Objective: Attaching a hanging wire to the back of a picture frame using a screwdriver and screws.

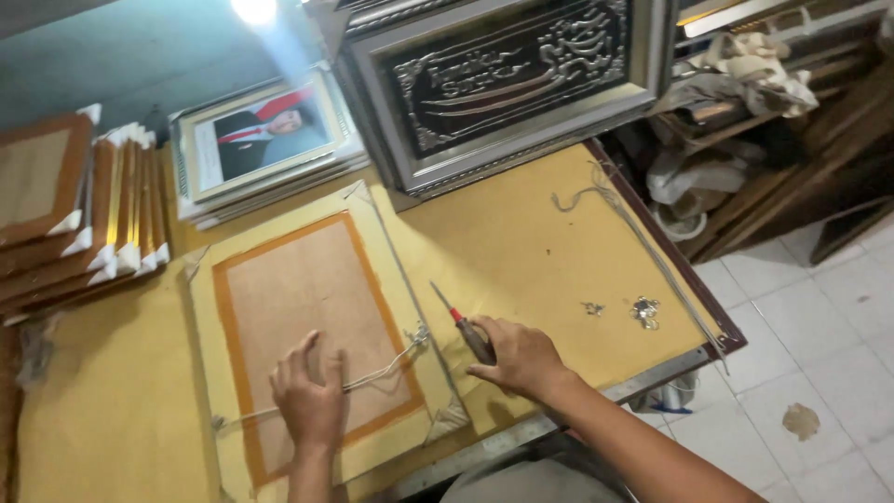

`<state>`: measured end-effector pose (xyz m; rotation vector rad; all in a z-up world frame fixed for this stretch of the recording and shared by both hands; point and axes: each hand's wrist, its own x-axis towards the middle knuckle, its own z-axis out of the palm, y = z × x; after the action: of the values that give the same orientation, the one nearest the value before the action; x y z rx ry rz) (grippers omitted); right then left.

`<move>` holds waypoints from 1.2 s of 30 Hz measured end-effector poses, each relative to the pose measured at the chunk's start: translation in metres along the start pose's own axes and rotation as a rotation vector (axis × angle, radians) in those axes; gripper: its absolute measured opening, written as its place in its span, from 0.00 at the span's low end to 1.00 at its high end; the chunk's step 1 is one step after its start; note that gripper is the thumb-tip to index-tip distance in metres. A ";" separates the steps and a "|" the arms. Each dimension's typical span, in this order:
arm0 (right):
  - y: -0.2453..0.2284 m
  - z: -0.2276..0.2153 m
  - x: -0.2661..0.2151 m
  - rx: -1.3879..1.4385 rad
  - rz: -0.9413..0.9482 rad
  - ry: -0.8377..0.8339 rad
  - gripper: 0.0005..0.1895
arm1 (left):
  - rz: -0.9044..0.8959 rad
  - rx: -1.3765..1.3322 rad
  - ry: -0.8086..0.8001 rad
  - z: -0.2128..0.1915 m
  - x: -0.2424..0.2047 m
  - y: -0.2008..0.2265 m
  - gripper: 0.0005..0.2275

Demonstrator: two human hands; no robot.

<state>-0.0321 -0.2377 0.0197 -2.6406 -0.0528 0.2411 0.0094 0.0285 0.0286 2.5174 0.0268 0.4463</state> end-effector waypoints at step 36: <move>-0.296 0.020 0.076 0.151 -0.460 0.020 0.10 | -0.149 0.195 -0.030 -0.067 -0.049 -0.124 0.20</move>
<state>0.0411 0.0386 0.1299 -2.3987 -0.6016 0.0581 -0.0493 0.1624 -0.0020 2.6888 0.2561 0.3599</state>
